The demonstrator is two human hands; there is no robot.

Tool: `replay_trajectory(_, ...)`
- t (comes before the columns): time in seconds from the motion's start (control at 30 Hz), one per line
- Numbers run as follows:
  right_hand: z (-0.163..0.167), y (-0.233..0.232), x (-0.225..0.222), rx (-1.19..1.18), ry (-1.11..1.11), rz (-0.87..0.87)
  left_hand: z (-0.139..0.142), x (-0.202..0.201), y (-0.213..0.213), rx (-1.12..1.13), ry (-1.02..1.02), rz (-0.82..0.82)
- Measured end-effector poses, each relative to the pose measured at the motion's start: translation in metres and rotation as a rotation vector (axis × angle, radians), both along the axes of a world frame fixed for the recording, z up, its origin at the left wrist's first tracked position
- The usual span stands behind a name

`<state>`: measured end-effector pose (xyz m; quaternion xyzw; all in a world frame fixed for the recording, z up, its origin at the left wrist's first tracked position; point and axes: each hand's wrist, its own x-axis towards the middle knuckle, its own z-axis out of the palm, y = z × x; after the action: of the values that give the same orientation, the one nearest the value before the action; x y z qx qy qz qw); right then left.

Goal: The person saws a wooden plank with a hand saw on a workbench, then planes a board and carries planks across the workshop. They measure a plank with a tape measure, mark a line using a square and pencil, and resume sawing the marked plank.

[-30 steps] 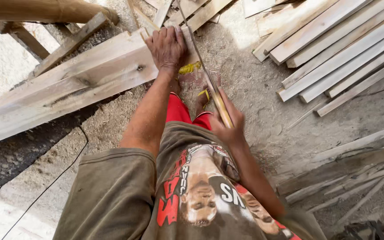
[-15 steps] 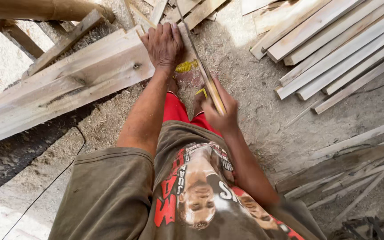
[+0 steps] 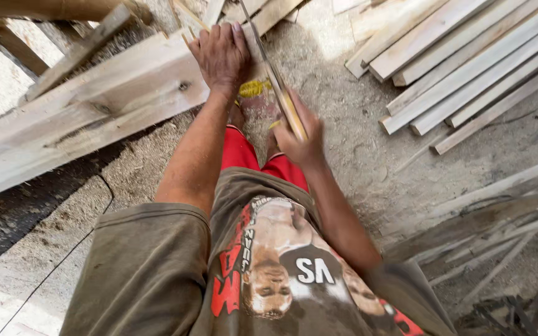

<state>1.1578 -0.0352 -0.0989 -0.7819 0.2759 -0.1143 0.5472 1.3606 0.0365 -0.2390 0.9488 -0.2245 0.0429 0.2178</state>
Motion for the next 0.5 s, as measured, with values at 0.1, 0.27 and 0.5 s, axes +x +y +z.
replay_trajectory(0.1, 0.099, 0.026, -0.115, 0.008, 0.302, -0.035, 0.001, -0.002, -0.001, 0.025, 0.033, 0.006)
replay_trajectory(0.27, 0.02, 0.003, -0.031, -0.154, 0.065, 0.071, -0.003, -0.002, 0.004, 0.011, 0.031, 0.02)
replay_trajectory(0.5, -0.017, -0.007, 0.03, -0.257, -0.009, 0.025, 0.003, -0.004, -0.003, 0.002, -0.013, -0.007)
